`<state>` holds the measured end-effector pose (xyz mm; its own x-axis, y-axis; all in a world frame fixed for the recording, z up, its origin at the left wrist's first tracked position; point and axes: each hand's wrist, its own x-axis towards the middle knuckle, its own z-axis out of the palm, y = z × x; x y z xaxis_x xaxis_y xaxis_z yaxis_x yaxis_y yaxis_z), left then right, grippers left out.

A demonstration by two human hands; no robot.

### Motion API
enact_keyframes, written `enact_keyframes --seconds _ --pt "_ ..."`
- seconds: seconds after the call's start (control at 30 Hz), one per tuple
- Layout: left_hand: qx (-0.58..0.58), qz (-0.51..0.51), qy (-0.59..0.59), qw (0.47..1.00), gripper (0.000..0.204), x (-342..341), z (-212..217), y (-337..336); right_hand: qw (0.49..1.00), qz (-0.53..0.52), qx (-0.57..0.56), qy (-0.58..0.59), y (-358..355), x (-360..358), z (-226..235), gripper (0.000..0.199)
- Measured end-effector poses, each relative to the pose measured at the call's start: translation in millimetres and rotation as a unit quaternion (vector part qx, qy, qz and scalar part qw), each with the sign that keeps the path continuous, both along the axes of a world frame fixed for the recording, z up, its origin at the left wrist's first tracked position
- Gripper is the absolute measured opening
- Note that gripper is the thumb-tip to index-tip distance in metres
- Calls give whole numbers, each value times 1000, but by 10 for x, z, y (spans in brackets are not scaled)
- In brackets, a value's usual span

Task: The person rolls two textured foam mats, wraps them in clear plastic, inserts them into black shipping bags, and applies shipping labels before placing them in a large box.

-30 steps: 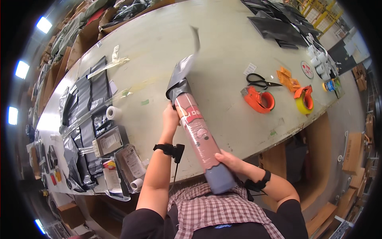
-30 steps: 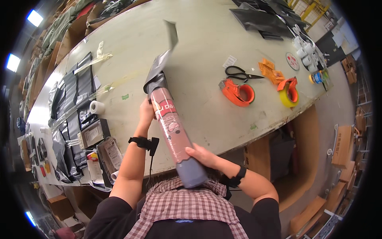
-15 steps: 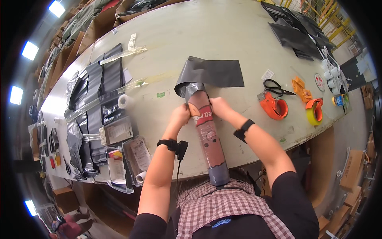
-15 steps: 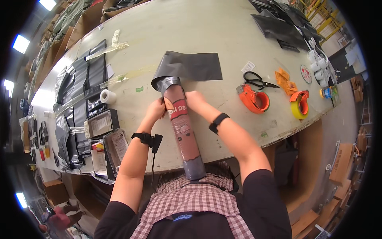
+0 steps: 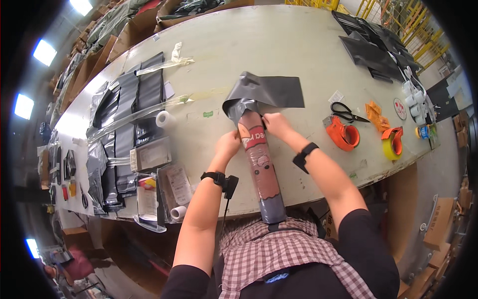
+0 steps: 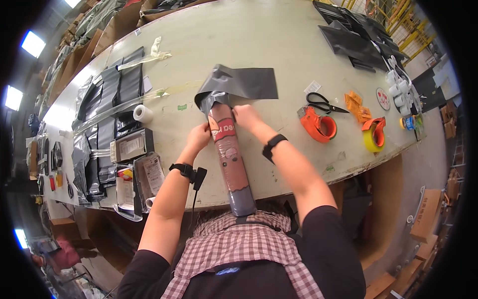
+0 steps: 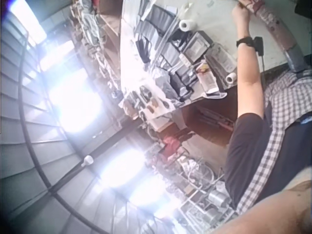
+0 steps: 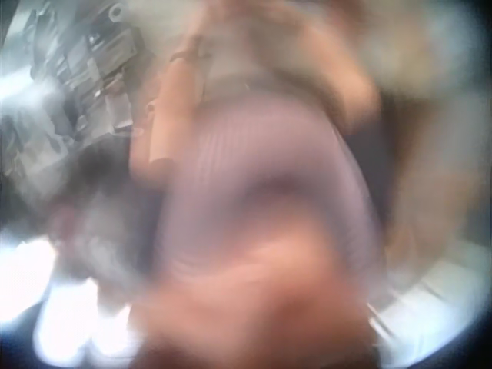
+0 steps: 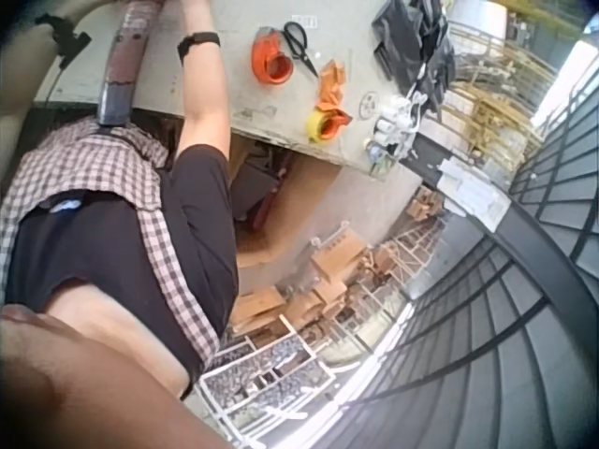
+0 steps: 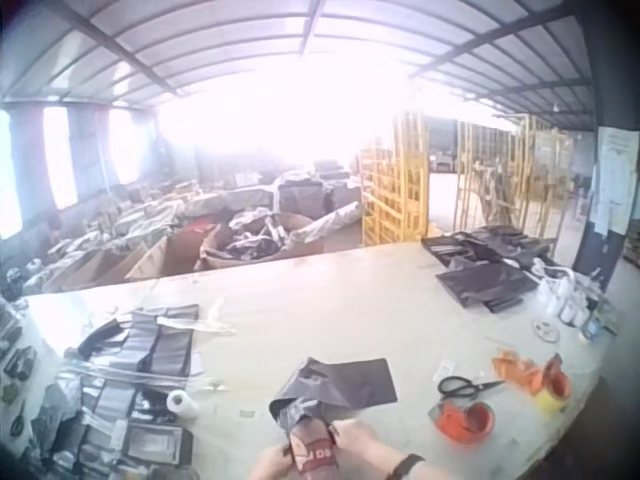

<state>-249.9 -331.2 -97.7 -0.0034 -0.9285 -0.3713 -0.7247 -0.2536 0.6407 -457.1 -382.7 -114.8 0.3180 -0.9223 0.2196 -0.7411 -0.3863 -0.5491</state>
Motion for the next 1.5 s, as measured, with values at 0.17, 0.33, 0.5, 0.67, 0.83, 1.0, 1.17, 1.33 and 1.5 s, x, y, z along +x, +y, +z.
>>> enact_keyframes --seconds 0.17,0.33,0.5,0.67,0.83,1.0,1.17,1.33,1.5 --pt "48 -234 -32 971 23 2 -73 882 932 171 248 203 1196 -387 99 17" --pt "169 -373 -2 912 29 -44 -91 1952 875 253 387 148 2340 -648 269 24" --pt "64 -169 74 981 22 72 -40 1197 910 82 388 -121 1730 -523 423 26" --pt "58 -140 -15 988 23 -100 47 1309 962 71 245 94 1661 -617 315 26" --pt "2 -119 49 992 21 -127 -177 1440 860 70 503 43 1759 -306 732 27" --pt "-11 -97 23 995 20 -85 13 1425 938 81 263 -211 1636 184 99 12" --pt "25 -286 -47 957 20 548 143 1185 972 47 168 -157 1688 329 -199 15" --pt "-248 18 -151 957 17 2328 655 513 928 40 286 -235 1757 358 -71 26" --pt "-225 -125 -284 924 29 3218 376 471 950 24 245 -195 1807 398 -113 29"
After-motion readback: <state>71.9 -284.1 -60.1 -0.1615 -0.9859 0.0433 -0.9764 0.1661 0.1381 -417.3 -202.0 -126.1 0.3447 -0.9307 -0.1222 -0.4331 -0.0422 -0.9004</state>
